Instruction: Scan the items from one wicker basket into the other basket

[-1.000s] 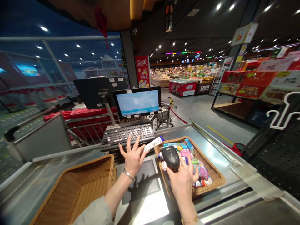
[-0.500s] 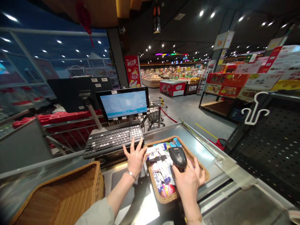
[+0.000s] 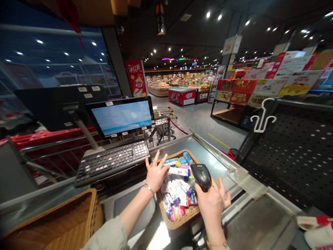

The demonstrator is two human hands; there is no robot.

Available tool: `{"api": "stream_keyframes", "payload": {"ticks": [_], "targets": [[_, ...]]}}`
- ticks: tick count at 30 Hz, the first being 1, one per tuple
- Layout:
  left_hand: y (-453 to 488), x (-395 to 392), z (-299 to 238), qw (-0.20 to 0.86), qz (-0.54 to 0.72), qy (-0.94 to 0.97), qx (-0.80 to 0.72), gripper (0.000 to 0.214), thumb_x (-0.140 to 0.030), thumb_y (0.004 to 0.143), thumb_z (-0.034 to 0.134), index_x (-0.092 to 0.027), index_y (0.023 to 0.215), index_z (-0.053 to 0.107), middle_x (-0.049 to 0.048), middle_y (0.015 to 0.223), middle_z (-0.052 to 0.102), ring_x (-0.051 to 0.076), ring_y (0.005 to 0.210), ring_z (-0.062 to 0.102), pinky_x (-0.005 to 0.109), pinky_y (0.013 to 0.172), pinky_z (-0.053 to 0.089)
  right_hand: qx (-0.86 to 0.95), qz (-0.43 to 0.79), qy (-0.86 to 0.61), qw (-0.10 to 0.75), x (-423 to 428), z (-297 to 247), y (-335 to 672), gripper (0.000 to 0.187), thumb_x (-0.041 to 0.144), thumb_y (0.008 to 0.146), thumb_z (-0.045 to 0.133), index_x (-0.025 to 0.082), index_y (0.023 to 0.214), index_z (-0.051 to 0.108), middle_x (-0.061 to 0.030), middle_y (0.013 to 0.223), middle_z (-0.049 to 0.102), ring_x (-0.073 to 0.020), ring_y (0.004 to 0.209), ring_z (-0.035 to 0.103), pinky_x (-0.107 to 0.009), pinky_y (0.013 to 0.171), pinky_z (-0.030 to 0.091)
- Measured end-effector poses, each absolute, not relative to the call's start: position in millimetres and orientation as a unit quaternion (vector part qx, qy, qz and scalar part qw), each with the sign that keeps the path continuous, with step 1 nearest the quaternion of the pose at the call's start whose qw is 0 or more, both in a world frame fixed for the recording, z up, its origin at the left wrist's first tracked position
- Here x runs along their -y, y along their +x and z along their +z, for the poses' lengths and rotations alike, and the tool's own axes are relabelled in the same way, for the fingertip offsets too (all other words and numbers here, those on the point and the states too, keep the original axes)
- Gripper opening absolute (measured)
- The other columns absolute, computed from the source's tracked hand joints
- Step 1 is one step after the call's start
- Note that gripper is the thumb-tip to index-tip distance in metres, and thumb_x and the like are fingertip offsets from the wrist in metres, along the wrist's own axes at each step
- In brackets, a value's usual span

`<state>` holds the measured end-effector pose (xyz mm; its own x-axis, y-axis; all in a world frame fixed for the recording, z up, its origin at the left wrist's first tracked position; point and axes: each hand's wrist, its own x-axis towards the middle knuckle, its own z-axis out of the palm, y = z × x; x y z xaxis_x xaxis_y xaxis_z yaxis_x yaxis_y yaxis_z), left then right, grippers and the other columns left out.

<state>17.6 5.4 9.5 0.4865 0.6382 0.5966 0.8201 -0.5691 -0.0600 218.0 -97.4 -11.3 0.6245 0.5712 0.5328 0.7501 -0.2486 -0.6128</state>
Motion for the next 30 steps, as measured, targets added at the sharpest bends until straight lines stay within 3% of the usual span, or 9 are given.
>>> {"api": "stream_keyframes", "payload": {"ticks": [9, 22, 30], "targets": [[38.5, -8.5, 5.1, 0.152, -0.255, -0.841, 0.452, 0.033, -0.031, 0.092, 0.048, -0.037, 0.124, 0.055, -0.0001, 0.147, 0.044, 0.029, 0.144, 0.018, 0.073, 0.108, -0.005, 0.399, -0.086, -0.797, 0.445, 100.6, -12.9, 224.9, 0.049, 0.060, 0.072, 0.046, 0.018, 0.076, 0.071, -0.0130, 0.101, 0.071, -0.0324, 0.126, 0.043, -0.050, 0.107, 0.015], [4.1, 20.1, 31.7, 0.127, -0.268, -0.766, 0.571, 0.042, -0.046, 0.090, 0.046, -0.032, 0.129, 0.054, 0.0015, 0.150, 0.039, 0.031, 0.144, 0.019, 0.069, 0.111, -0.003, 0.438, -0.072, -0.779, 0.443, 91.7, -10.9, 206.3, 0.046, 0.061, 0.072, 0.049, 0.020, 0.074, 0.069, -0.0119, 0.099, 0.071, -0.0337, 0.126, 0.042, -0.052, 0.104, 0.021], [-32.5, 46.6, 48.4, 0.132, -0.282, -0.723, 0.617, 0.050, -0.050, 0.088, 0.049, -0.028, 0.132, 0.053, 0.0045, 0.151, 0.036, 0.033, 0.144, 0.019, 0.069, 0.112, 0.003, 0.486, -0.066, -0.745, 0.453, 88.2, 2.7, 168.6, 0.052, 0.061, 0.072, 0.047, 0.017, 0.088, 0.070, -0.0150, 0.107, 0.068, -0.0329, 0.126, 0.044, -0.053, 0.106, 0.020]]}}
